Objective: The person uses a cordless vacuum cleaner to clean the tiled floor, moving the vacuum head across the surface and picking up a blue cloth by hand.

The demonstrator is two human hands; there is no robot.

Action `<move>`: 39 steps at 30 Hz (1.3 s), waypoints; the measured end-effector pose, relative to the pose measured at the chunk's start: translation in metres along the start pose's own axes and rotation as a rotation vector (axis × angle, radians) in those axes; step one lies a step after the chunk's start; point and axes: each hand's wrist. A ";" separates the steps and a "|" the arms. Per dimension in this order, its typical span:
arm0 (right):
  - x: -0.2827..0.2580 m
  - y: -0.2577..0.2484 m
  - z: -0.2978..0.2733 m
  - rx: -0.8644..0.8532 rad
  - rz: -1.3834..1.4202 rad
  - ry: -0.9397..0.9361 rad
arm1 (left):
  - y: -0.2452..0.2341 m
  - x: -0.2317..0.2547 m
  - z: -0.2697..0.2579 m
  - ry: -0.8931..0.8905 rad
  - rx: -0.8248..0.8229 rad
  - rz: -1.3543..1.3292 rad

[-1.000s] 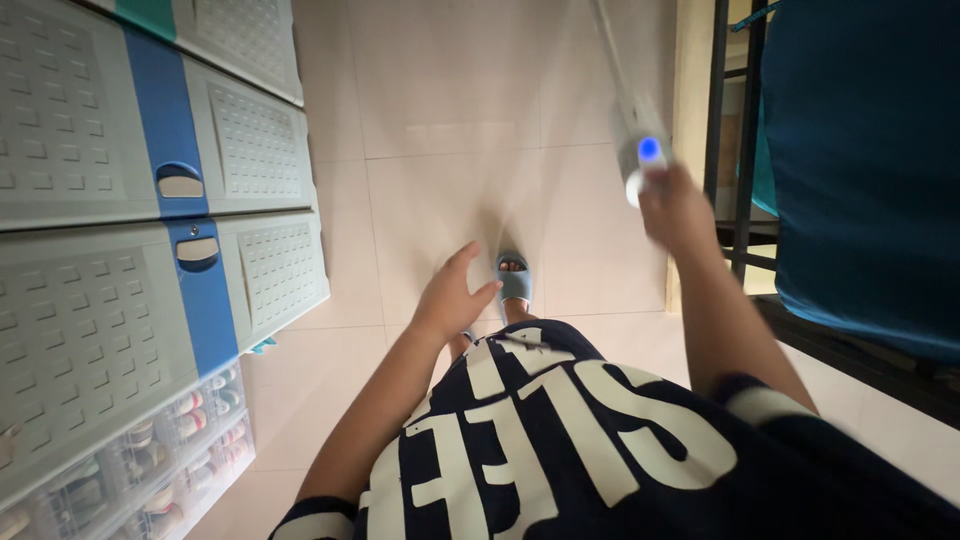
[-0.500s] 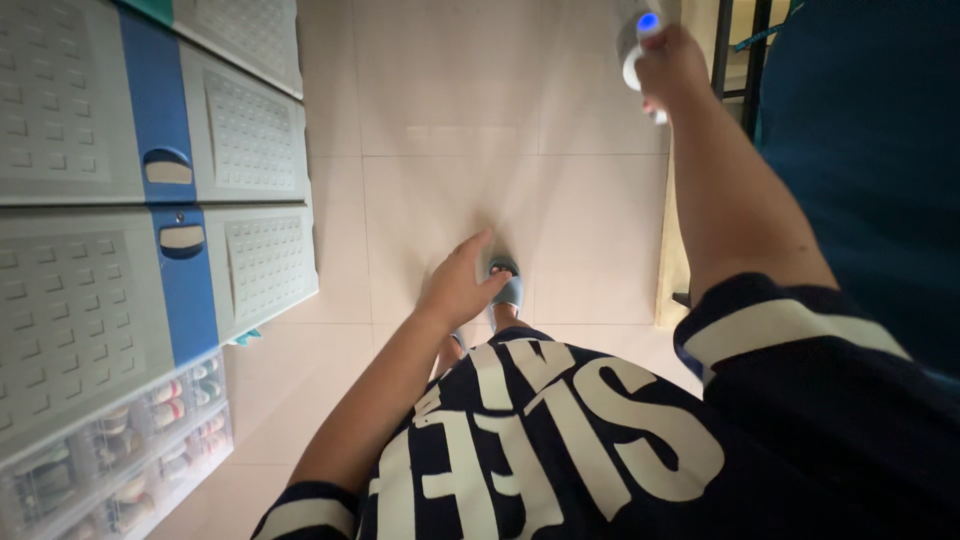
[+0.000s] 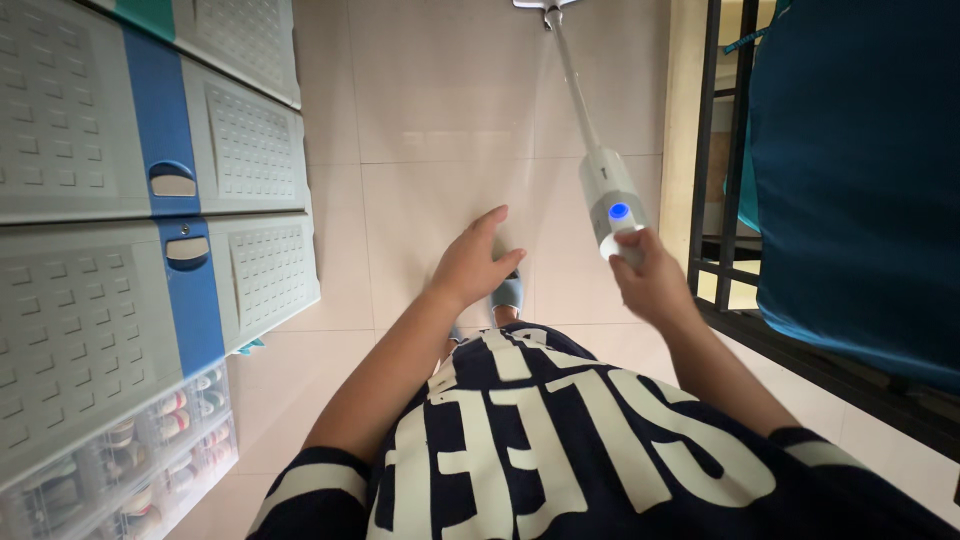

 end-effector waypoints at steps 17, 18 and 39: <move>-0.088 0.016 0.288 0.034 0.421 -0.187 | 0.021 -0.031 -0.041 -0.099 0.002 -0.007; -0.089 0.017 0.277 0.041 0.385 -0.171 | 0.021 -0.030 -0.044 -0.115 -0.004 -0.018; -0.061 0.024 0.287 0.041 0.260 -0.156 | 0.015 -0.025 -0.029 -0.088 0.022 0.027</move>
Point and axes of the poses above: each hand's wrist, its own z-axis towards the middle knuckle, its own y-axis out of the palm, x = y × z, and after that the axes turned 14 degrees about z, right-handed
